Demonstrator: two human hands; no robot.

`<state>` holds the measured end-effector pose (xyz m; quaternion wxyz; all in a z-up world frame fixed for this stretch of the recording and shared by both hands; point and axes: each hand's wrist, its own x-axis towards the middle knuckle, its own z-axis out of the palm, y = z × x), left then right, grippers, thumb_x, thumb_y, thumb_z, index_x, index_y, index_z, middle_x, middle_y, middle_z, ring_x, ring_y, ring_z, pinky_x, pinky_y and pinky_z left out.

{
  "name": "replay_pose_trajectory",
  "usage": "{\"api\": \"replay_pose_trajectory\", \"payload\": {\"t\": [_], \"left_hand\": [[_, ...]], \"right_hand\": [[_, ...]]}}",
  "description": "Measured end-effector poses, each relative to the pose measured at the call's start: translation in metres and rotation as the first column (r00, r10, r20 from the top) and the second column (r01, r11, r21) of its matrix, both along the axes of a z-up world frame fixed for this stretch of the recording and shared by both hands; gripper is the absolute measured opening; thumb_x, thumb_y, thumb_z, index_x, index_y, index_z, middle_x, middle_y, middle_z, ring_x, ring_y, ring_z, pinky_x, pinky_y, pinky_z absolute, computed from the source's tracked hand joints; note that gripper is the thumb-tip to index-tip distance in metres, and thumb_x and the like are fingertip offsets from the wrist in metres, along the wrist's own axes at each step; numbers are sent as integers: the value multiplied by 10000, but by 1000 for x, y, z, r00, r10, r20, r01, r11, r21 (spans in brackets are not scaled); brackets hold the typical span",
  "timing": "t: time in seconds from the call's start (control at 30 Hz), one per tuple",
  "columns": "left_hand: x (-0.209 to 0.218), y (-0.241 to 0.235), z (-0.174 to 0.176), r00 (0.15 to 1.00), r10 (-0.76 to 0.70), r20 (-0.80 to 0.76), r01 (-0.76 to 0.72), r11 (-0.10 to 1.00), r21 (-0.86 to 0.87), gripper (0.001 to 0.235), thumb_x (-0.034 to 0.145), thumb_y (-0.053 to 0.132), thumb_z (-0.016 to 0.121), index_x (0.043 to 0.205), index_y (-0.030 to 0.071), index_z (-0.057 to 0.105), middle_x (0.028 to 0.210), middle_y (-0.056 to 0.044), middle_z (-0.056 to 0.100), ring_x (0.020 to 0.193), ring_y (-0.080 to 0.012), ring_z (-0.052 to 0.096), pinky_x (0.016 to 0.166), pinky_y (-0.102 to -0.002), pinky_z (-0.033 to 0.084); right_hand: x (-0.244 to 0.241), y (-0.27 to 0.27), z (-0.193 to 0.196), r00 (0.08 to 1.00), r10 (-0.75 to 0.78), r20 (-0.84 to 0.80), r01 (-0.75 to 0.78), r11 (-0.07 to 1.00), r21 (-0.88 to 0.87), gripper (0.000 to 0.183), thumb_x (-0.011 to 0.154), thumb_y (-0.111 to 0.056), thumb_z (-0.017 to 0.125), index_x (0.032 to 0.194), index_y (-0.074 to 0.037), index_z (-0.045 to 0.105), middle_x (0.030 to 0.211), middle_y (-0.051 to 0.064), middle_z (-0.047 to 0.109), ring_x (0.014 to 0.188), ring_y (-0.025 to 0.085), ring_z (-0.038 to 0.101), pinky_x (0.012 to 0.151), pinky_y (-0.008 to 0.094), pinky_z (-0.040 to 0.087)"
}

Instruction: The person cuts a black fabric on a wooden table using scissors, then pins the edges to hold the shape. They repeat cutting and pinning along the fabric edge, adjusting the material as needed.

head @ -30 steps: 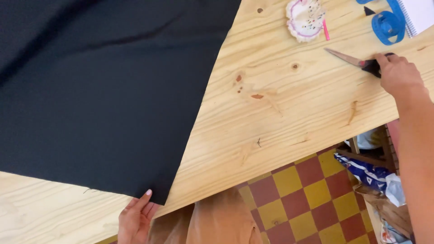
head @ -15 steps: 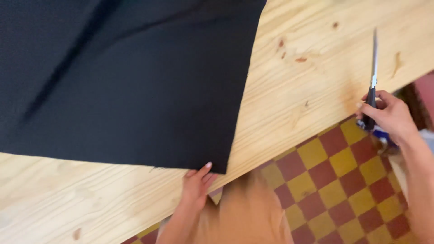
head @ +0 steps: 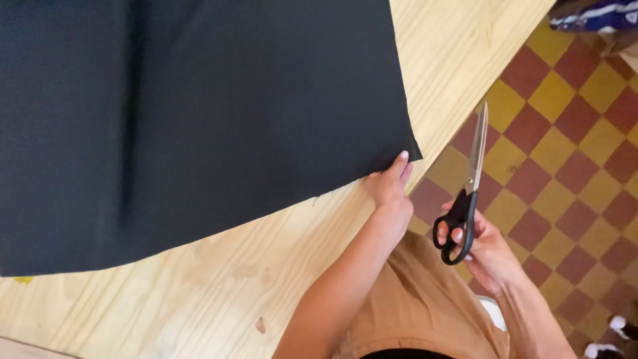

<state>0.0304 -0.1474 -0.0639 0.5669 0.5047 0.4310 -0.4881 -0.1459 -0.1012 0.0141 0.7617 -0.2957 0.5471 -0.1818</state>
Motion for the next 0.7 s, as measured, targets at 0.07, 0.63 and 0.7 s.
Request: {"api": "replay_pose_trajectory", "payload": {"t": [0.07,0.63,0.7], "left_hand": [[-9,7,-23,995,2,105,5,998,-65,519,650,10,965,1040,-151,662,938,-328,683,841,-466,739,769,-443,645],[-11,8,-13,956,-171,239,166,985,43,291,632,34,948,775,-75,720,652,-157,644,578,-200,699,594,-292,582],[-12,8,-16,956,-166,241,162,986,34,286,629,36,952,777,-64,729,655,-151,648,595,-203,711,606,-288,584]], "right_hand": [[-9,31,-27,996,-30,-88,15,986,-164,753,782,-488,800,1342,-33,586,735,196,635,729,224,667,390,172,337],[0,54,-66,993,38,-112,-65,966,-250,661,848,-506,717,1232,28,663,640,154,601,591,130,412,537,248,284],[2,49,-70,993,35,-115,-63,966,-251,601,858,-446,722,1220,30,665,620,156,587,589,127,399,534,248,269]]}}
